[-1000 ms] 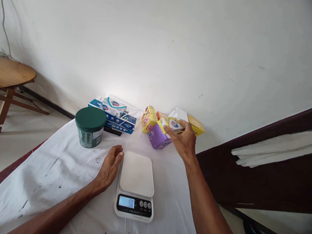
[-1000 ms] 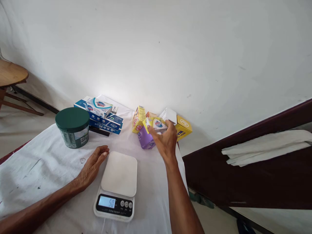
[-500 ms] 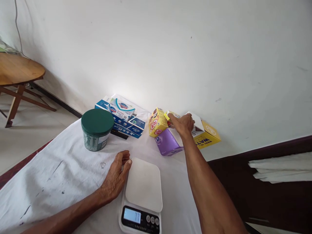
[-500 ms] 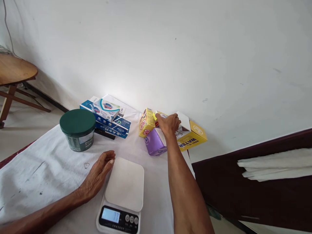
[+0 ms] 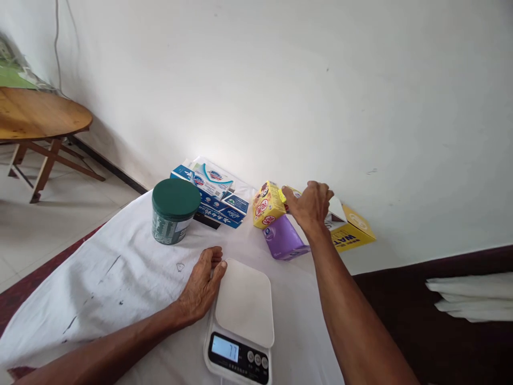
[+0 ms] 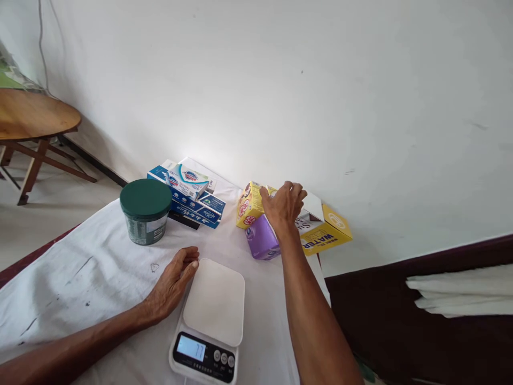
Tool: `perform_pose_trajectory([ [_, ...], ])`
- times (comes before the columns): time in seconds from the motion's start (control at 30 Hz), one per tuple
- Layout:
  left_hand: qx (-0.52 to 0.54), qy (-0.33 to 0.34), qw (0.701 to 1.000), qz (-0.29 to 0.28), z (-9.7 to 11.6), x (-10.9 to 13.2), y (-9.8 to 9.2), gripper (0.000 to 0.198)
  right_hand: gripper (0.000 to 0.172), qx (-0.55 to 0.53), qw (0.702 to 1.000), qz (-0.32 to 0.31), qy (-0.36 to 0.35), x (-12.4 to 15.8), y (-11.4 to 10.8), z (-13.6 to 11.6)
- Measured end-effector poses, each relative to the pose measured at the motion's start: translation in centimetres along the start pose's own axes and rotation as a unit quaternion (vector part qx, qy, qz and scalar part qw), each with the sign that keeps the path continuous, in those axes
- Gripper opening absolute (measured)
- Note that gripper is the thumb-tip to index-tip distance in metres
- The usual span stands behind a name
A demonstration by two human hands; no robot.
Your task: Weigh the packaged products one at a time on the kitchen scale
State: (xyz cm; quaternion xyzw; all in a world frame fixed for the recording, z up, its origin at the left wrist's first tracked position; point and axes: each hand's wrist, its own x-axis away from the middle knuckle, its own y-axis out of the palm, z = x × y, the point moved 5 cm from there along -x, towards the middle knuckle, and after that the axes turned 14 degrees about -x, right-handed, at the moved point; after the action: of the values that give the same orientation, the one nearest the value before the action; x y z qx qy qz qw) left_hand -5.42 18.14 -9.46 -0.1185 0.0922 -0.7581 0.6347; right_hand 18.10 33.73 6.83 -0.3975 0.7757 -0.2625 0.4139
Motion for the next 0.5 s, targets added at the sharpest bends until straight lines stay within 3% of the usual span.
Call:
perform_pose_trajectory([
  [0.1,0.002,0.010,1.000,0.010,0.0,0.0,0.0,0.047,0.052,-0.083,0.990,-0.035,-0.109,2.7,0.3,-4.9],
  [0.2,0.003,0.010,1.000,0.015,-0.2,0.0,0.0,0.045,0.058,-0.221,0.944,-0.123,-0.212,6.9,1.5,-10.2],
  [0.27,0.003,0.012,1.000,0.015,-0.3,0.0,0.0,0.045,0.060,-0.248,0.923,-0.160,-0.245,9.0,2.4,-13.0],
  [0.37,0.001,0.021,1.000,0.013,-0.2,0.0,0.1,0.047,0.062,-0.194,0.935,-0.162,-0.247,9.4,4.2,-15.1],
  [0.5,0.000,0.029,0.999,0.016,-0.2,0.0,0.0,0.047,0.064,-0.108,0.951,-0.221,-0.186,7.1,7.7,-15.2],
])
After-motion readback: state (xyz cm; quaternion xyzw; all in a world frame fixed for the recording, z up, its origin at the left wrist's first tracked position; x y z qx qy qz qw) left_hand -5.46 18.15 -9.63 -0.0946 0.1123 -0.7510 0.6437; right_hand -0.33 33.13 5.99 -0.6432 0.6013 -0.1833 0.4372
